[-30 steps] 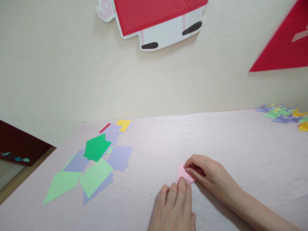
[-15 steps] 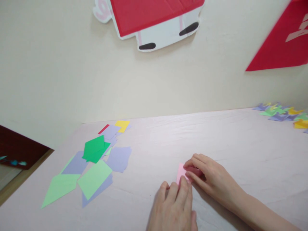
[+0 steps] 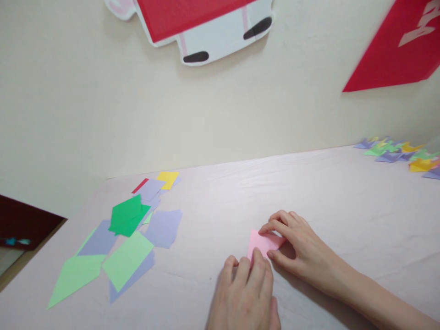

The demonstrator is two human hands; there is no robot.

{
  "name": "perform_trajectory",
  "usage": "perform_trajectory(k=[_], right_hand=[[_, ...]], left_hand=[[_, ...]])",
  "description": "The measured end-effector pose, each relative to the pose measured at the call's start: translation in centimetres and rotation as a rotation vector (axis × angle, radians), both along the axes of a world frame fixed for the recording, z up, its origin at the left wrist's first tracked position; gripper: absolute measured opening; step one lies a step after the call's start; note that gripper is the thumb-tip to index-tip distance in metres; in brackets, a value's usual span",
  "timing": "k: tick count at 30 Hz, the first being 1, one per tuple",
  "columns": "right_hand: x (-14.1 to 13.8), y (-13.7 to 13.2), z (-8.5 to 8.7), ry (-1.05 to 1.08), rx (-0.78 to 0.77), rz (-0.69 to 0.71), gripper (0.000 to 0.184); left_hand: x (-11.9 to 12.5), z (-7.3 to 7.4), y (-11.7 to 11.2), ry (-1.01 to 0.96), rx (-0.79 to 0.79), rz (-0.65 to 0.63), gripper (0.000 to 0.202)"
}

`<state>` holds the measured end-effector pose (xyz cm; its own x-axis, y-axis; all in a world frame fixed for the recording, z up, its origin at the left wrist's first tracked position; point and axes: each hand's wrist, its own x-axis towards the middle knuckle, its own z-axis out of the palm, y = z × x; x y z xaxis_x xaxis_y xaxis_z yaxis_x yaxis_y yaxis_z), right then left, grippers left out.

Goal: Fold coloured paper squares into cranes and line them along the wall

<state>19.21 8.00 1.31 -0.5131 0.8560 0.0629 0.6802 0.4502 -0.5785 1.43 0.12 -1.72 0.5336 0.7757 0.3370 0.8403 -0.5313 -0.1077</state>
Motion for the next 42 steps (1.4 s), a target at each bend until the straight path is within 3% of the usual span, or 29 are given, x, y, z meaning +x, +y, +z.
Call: perform_trajectory(k=[13,18,23,32,38,40,42], right_hand=[[3.7,1.5,-1.0,0.113,-0.024,-0.077,0.035],[2.3,0.5,-0.7,0.225,-0.046,-0.081,0.026],[0.6,-0.6,-0.4,0.098,0.018,-0.034,0.022],[1.1,-0.4,-0.6,0.106,0.024,-0.026,0.025],[1.3,-0.5,-0.3,0.118,0.014,0.03,0.024],[1.3,-0.5,-0.2,0.118,0.01,0.05,0.032],[1.3,-0.5,-0.2,0.127,0.01,0.068,0.035]], left_hand=[[-0.1,0.6,0.5,-0.082,-0.021,-0.029,0.046],[0.2,1.1,0.7,-0.118,-0.032,-0.023,0.043],[0.1,1.4,0.6,-0.137,-0.006,-0.03,0.037],[-2.8,0.5,-1.4,-0.131,0.063,0.068,0.016],[-4.0,0.0,-2.4,-0.182,0.076,0.108,0.013],[-3.7,-0.1,-2.2,-0.234,0.039,0.118,0.018],[-3.0,-0.2,-2.0,-0.309,-0.001,0.114,0.037]])
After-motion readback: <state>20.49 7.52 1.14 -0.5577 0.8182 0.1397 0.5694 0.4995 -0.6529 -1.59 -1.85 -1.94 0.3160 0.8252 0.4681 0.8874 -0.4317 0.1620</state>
